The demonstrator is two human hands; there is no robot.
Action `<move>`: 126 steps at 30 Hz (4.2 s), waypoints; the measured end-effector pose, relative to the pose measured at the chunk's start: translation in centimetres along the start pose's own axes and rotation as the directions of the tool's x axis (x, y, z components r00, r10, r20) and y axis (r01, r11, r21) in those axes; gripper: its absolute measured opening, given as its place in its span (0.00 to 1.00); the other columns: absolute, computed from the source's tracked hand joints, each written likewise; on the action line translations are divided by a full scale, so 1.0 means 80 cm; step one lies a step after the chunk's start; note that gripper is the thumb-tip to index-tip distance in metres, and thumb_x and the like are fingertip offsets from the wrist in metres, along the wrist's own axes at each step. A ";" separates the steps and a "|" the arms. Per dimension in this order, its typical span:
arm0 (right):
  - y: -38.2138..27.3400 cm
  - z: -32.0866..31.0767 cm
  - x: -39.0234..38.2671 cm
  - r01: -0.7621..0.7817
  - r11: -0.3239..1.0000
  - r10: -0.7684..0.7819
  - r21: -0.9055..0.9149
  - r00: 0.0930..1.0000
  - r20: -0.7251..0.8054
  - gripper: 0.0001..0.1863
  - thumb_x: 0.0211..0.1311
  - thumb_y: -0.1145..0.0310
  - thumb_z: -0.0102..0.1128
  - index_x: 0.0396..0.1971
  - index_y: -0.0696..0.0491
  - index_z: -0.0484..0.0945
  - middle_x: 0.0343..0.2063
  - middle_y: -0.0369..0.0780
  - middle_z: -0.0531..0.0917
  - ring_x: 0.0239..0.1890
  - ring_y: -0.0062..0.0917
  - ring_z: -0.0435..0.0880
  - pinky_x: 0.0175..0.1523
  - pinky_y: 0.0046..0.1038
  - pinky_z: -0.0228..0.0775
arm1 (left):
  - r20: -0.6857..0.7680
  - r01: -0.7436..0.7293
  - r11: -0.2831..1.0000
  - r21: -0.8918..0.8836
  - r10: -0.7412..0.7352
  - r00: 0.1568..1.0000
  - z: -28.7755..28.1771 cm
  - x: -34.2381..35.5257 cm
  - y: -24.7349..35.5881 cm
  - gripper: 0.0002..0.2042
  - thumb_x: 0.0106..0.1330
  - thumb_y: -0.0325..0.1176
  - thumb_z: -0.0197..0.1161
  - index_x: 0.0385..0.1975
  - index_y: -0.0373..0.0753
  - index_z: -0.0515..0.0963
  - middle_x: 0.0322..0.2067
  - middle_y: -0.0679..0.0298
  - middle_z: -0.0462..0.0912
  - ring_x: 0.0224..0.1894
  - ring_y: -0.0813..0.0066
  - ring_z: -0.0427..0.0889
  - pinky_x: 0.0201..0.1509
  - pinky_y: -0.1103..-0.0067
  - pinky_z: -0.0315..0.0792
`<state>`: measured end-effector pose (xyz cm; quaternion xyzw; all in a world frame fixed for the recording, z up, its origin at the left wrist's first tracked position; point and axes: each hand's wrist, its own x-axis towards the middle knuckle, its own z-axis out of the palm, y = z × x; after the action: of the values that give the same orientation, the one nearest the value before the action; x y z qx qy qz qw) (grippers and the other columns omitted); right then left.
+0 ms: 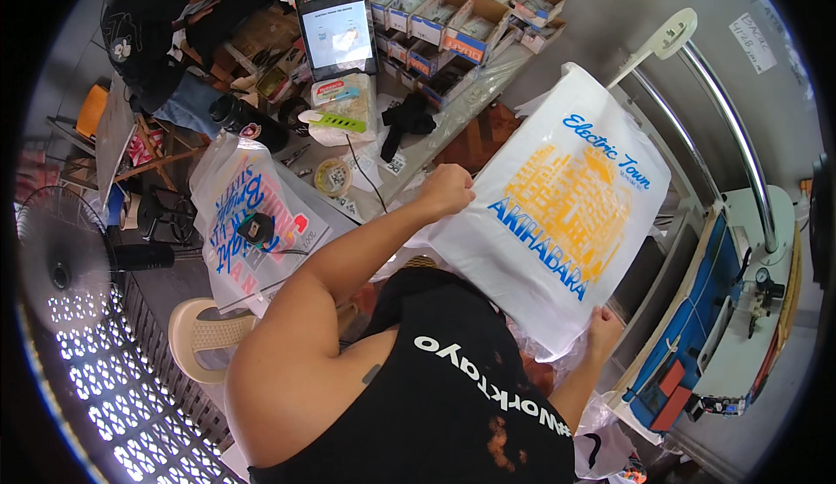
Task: The person cuts a printed transfer sheet with scissors, aligns it onto a white t-shirt, and then positions a gray t-shirt on a heat press machine.
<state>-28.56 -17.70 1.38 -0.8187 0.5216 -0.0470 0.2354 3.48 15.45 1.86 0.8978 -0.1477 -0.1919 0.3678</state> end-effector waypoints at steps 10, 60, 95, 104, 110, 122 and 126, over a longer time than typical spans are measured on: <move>0.011 0.017 -0.006 -0.023 1.000 0.023 -0.009 0.996 -0.084 0.17 0.61 0.61 0.64 0.38 0.62 0.86 0.32 0.49 0.88 0.34 0.32 0.87 0.45 0.33 0.76 | 0.076 -0.090 0.995 0.032 0.087 0.993 -0.005 -0.016 -0.007 0.15 0.51 0.36 0.72 0.36 0.35 0.85 0.33 0.51 0.86 0.36 0.57 0.85 0.44 0.68 0.77; -0.089 0.058 -0.019 0.607 0.791 -0.605 -0.079 0.756 -0.250 0.21 0.55 0.65 0.65 0.49 0.54 0.81 0.60 0.47 0.74 0.65 0.46 0.67 0.70 0.46 0.55 | 0.095 -0.708 0.648 0.281 0.716 0.692 0.044 0.012 0.037 0.24 0.57 0.40 0.68 0.54 0.41 0.77 0.62 0.53 0.72 0.69 0.48 0.64 0.73 0.51 0.50; -0.086 0.045 -0.022 0.577 0.807 -0.585 -0.126 0.750 -0.309 0.22 0.56 0.59 0.65 0.50 0.53 0.80 0.58 0.48 0.74 0.65 0.44 0.67 0.72 0.45 0.54 | 0.032 -0.734 0.619 0.279 0.758 0.651 0.059 0.014 0.052 0.18 0.58 0.37 0.67 0.49 0.41 0.79 0.59 0.57 0.74 0.68 0.53 0.66 0.73 0.56 0.53; -0.089 0.044 -0.026 0.553 0.826 -0.561 -0.115 0.780 -0.278 0.23 0.56 0.58 0.65 0.50 0.52 0.80 0.60 0.49 0.73 0.66 0.44 0.66 0.73 0.45 0.52 | 0.020 -0.736 0.626 0.256 0.758 0.652 0.055 0.010 0.052 0.18 0.57 0.36 0.68 0.48 0.41 0.79 0.57 0.57 0.75 0.67 0.53 0.66 0.73 0.56 0.53; -0.088 0.044 -0.026 0.580 0.805 -0.587 -0.123 0.752 -0.300 0.22 0.54 0.62 0.68 0.48 0.55 0.80 0.60 0.50 0.72 0.65 0.46 0.67 0.70 0.44 0.56 | 0.035 -0.737 0.624 0.259 0.757 0.653 0.054 0.010 0.057 0.19 0.57 0.35 0.68 0.49 0.41 0.78 0.57 0.57 0.75 0.68 0.54 0.66 0.73 0.58 0.54; -0.085 0.047 -0.023 0.577 0.808 -0.581 -0.118 0.750 -0.317 0.22 0.53 0.60 0.66 0.49 0.53 0.81 0.58 0.50 0.74 0.64 0.46 0.68 0.71 0.46 0.55 | 0.029 -0.735 0.627 0.260 0.756 0.654 0.059 0.013 0.057 0.19 0.56 0.35 0.68 0.48 0.41 0.79 0.58 0.57 0.75 0.67 0.54 0.66 0.73 0.57 0.53; -0.084 0.044 -0.021 0.562 0.818 -0.570 -0.121 0.767 -0.296 0.23 0.55 0.59 0.65 0.50 0.53 0.80 0.59 0.49 0.73 0.65 0.45 0.67 0.72 0.45 0.53 | 0.046 -0.734 0.621 0.275 0.754 0.655 0.062 0.014 0.055 0.20 0.56 0.34 0.69 0.50 0.41 0.79 0.59 0.57 0.74 0.68 0.56 0.65 0.74 0.58 0.52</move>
<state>-22.63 -12.72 1.48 -0.9218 0.2822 -0.2407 0.1126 1.66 8.99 1.46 0.8036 -0.5166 0.0329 0.2937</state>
